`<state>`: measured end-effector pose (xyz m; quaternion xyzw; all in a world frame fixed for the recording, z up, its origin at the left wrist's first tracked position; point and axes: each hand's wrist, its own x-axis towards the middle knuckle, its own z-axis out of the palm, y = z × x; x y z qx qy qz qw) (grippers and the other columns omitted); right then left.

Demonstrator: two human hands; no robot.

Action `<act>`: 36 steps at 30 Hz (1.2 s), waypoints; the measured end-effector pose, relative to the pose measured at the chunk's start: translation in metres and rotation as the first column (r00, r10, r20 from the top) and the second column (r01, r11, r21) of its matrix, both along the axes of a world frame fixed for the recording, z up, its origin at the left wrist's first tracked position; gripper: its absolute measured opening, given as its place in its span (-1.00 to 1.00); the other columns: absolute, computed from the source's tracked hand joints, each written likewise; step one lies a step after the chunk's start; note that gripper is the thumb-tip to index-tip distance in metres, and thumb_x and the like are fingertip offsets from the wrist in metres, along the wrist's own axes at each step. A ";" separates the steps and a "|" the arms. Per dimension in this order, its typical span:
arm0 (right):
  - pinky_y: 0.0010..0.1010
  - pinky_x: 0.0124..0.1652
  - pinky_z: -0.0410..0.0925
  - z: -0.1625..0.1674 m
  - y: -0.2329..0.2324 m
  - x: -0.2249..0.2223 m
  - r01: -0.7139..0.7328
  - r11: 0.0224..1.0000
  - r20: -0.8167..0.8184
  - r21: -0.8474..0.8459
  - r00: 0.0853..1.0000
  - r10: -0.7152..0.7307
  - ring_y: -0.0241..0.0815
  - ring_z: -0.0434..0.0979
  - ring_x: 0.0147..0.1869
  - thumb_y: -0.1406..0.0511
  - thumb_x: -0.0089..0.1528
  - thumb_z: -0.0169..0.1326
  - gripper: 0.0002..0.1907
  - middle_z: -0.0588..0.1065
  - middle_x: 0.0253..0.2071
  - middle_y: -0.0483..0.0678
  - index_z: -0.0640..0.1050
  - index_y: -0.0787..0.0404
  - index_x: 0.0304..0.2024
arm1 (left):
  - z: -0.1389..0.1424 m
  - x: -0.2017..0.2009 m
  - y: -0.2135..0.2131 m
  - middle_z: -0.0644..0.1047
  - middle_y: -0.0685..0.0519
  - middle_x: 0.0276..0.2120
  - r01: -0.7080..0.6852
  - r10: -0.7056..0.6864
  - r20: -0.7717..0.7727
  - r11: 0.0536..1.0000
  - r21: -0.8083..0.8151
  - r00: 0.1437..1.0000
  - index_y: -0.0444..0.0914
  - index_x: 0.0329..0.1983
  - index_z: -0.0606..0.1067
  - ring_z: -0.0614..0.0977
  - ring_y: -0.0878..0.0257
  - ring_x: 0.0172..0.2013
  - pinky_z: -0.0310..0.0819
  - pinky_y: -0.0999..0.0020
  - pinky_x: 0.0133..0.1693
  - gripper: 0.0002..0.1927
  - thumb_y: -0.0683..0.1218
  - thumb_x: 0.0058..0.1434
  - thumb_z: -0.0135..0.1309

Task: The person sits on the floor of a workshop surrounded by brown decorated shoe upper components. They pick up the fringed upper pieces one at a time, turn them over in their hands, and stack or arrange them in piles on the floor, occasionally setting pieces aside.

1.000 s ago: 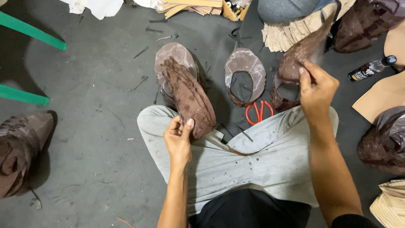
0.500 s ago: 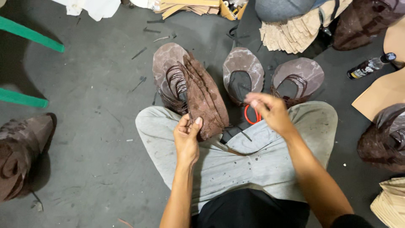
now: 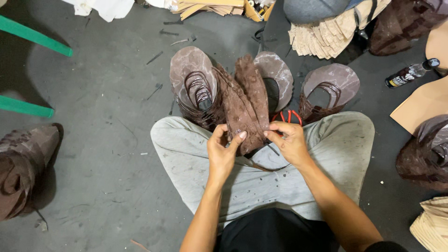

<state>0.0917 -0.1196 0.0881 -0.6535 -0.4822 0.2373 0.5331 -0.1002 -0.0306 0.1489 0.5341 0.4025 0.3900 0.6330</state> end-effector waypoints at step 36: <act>-0.22 0.22 0.41 0.045 0.008 0.051 0.106 0.917 -0.768 0.384 0.589 0.253 -0.18 0.56 0.11 0.38 0.36 0.05 -0.79 0.53 0.04 -0.02 0.47 0.23 0.05 | 0.004 -0.069 0.028 0.57 -0.04 0.11 -0.115 0.119 0.286 0.993 -0.030 0.951 -0.39 0.35 0.33 0.59 0.26 0.03 0.45 0.35 0.13 -0.52 -0.26 0.37 0.08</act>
